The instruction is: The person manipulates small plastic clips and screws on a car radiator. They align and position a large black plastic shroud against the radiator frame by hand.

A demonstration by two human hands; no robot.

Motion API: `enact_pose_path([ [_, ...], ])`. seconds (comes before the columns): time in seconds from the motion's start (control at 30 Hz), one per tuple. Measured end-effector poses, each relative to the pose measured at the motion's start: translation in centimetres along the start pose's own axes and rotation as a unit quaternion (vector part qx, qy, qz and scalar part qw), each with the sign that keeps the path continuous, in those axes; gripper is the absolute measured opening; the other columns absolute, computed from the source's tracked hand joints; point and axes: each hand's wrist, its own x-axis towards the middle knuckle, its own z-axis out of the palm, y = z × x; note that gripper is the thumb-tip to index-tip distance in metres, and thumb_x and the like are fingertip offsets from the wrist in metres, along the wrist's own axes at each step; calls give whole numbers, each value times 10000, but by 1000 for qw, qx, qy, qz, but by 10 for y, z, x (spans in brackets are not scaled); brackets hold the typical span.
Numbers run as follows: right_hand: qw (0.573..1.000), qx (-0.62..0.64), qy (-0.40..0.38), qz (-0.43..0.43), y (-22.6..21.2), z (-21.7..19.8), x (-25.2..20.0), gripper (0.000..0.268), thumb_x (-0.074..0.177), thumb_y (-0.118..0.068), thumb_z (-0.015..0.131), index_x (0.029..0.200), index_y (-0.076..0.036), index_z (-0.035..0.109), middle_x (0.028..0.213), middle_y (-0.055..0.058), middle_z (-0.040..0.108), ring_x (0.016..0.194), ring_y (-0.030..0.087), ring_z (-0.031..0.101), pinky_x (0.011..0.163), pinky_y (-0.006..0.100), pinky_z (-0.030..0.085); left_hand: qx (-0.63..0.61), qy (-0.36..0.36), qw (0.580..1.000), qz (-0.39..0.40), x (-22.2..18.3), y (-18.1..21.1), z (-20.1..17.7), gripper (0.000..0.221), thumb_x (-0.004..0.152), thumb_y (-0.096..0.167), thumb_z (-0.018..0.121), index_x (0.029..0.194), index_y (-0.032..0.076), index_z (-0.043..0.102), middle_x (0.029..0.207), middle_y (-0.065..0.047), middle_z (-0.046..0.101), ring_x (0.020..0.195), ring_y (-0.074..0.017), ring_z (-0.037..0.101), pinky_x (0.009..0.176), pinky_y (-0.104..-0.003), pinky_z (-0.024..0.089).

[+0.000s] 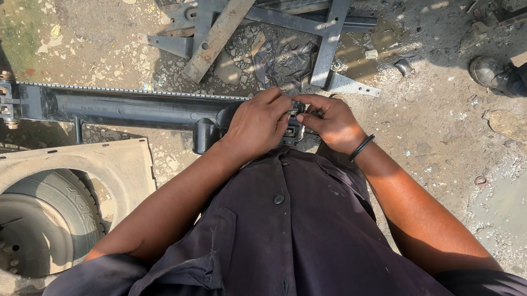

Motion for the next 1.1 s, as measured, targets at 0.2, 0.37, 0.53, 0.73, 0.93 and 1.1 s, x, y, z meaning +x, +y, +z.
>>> enact_pose_path([
  [0.2, 1000, 10, -8, -7, 3, -1, 2, 382, 946, -71, 706, 1320, -8, 666, 997, 27, 729, 881, 47, 619, 789, 220, 527, 22, -6, 1000, 16, 5, 5, -5, 229, 822, 54, 716, 1029, 38, 617, 996, -134, 592, 950, -357, 653, 797, -456, 544],
  [0.37, 999, 30, -10, -20, 5, 0, 2, 400, 935, -48, 702, 1329, -2, 652, 1043, 33, 727, 923, 47, 621, 813, 225, 526, 58, -14, 997, 50, 8, 10, -8, 290, 769, 71, 733, 1051, 46, 671, 956, -146, 583, 932, -343, 640, 774, -451, 540],
  [0.53, 1000, -7, -8, -26, 5, -2, 1, 359, 947, -42, 706, 1303, -2, 677, 1056, 41, 740, 941, 60, 622, 839, 235, 533, 91, -41, 993, 64, 13, 4, -2, 179, 818, 58, 718, 994, 55, 689, 966, -122, 595, 956, -324, 654, 811, -436, 552],
  [0.73, 1000, 4, -3, -4, 3, 0, 4, 396, 938, -62, 708, 1329, -21, 659, 1050, 38, 735, 923, 68, 642, 831, 238, 543, 59, 3, 996, 69, 4, -6, 1, 142, 910, 64, 706, 1048, 32, 690, 975, -115, 626, 943, -316, 671, 816, -416, 562],
  [0.93, 999, -25, -3, -23, 0, -1, 4, 402, 928, -67, 717, 1325, -33, 666, 1039, 41, 747, 923, 64, 649, 827, 234, 543, 61, 37, 996, 55, -3, -3, 4, 148, 886, 62, 707, 1027, 27, 679, 1003, -119, 625, 956, -323, 667, 812, -417, 559],
  [1.1, 999, -48, 5, 1, -2, -2, 5, 409, 932, -83, 730, 1336, -60, 672, 985, 50, 738, 867, 64, 621, 789, 236, 532, 21, 56, 998, 12, -2, 1, 4, 123, 905, 59, 715, 1018, 29, 678, 1027, -119, 621, 948, -325, 664, 791, -432, 551],
])
